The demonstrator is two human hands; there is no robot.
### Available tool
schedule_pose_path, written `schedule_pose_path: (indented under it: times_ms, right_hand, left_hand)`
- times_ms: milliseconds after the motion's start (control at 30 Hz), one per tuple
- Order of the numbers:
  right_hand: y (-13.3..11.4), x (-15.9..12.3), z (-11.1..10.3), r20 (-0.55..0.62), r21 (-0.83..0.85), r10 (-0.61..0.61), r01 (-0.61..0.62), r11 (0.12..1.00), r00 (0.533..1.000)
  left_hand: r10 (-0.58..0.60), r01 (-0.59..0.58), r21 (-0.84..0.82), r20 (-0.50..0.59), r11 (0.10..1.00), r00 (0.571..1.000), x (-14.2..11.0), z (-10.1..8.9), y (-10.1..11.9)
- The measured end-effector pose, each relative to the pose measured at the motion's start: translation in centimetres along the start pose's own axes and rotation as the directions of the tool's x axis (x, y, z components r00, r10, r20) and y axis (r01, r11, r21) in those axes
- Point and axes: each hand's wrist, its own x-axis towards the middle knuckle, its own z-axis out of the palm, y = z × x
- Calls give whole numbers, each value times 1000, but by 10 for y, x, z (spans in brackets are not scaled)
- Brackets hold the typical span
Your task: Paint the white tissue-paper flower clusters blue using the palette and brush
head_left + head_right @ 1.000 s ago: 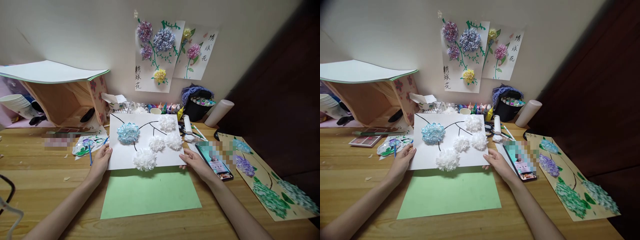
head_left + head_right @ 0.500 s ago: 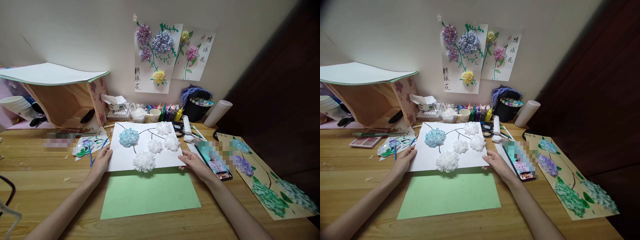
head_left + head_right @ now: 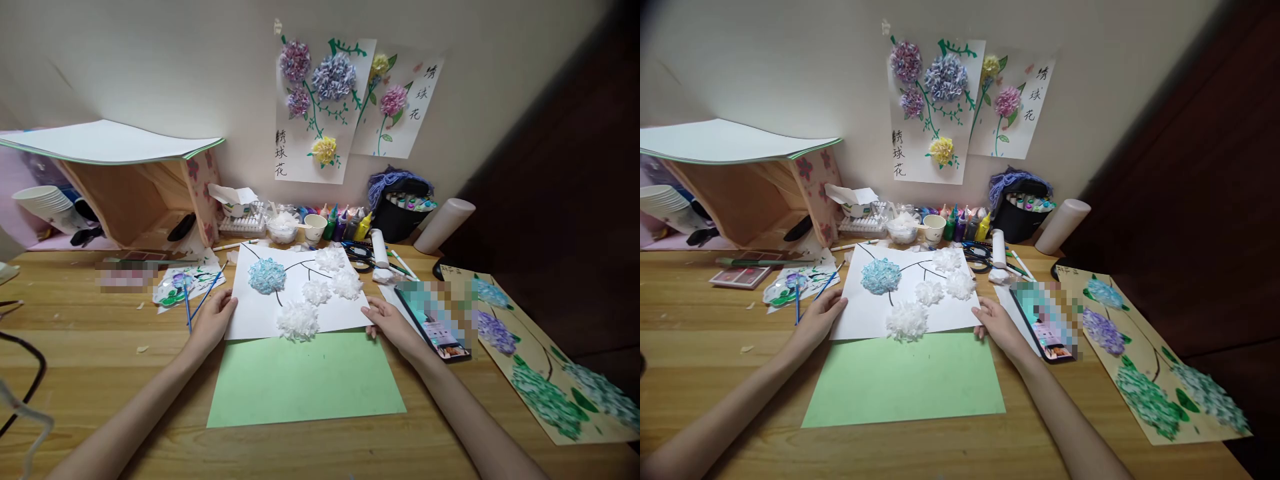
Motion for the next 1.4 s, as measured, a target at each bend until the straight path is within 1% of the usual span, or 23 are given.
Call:
schedule_pose_path:
  times_ms: [167,233,300,367,400,467,500,533,600,700,767,800,833,867,933,967,1000,1033,1067,1100,1133,1233,1400]
  right_hand:
    - [5,2,2,-51,-71,-14,10,997,999]
    - [8,1,-1,-83,-113,-20,11,994,996]
    - [12,1,-8,-120,-222,-14,-13,975,993]
    - [13,1,-18,-179,-424,-55,-26,905,982]
    - [11,1,-22,-214,-544,-103,-30,838,971]
    - [5,1,-26,-293,-723,-231,-57,688,928]
    - [0,1,-25,-281,-767,-254,-57,640,926]
    - [-6,0,-22,-245,-782,-277,-20,623,929]
    - [-20,0,-10,-129,-762,-315,109,638,940]
    - [-49,3,23,39,-721,-382,291,629,923]
    - [-70,7,54,187,-686,-440,437,581,878]
    - [-80,11,73,270,-651,-480,526,548,835]
    - [-89,15,93,353,-615,-520,612,498,778]
    - [-98,20,115,436,-566,-575,708,423,692]
    - [-110,33,161,582,-452,-667,866,211,466]
    - [-113,41,184,658,-395,-668,915,86,347]
    - [-115,48,205,726,-348,-645,936,-45,238]
    - [-116,55,224,794,-280,-595,944,-174,126]
    - [-116,62,240,845,-206,-534,937,-281,26]
    - [-116,68,254,886,-137,-460,922,-363,-49]
    - [-115,73,264,907,-82,-406,903,-422,-108]
    - [-113,83,280,931,45,-290,857,-514,-223]
    - [-112,88,286,903,176,-222,786,-593,-369]
  left_hand:
    - [108,-110,146,21,983,994,-4,-3,6]
    - [154,-150,225,-1,963,988,-5,-12,13]
    - [214,-193,313,-34,930,976,-4,-27,22]
    - [246,-188,402,-97,896,964,1,-50,28]
    - [255,-173,440,-134,881,958,4,-63,30]
    - [265,-134,497,-204,858,942,11,-90,28]
    - [272,-121,518,-227,847,935,15,-103,25]
    - [279,-117,536,-232,836,932,18,-114,20]
    - [278,-131,558,-186,819,943,23,-131,8]
    - [251,-160,564,-88,810,964,27,-141,-10]
    - [240,-182,565,-28,805,970,27,-140,-19]
    - [238,-195,565,-2,802,971,28,-139,-23]
    - [236,-205,564,19,800,971,28,-137,-25]
    - [235,-213,564,34,798,971,27,-135,-27]
    - [230,-218,562,50,798,972,28,-132,-30]
    - [228,-218,560,54,799,972,28,-130,-31]
    - [227,-220,558,57,800,972,28,-129,-32]
    - [228,-222,556,60,801,972,28,-129,-33]
    - [230,-225,553,61,802,971,29,-128,-33]
    - [233,-227,551,61,803,971,29,-128,-34]
    - [236,-229,549,60,803,970,30,-129,-34]
    - [240,-229,544,53,807,969,32,-131,-35]
    - [239,-228,535,50,813,970,33,-132,-34]
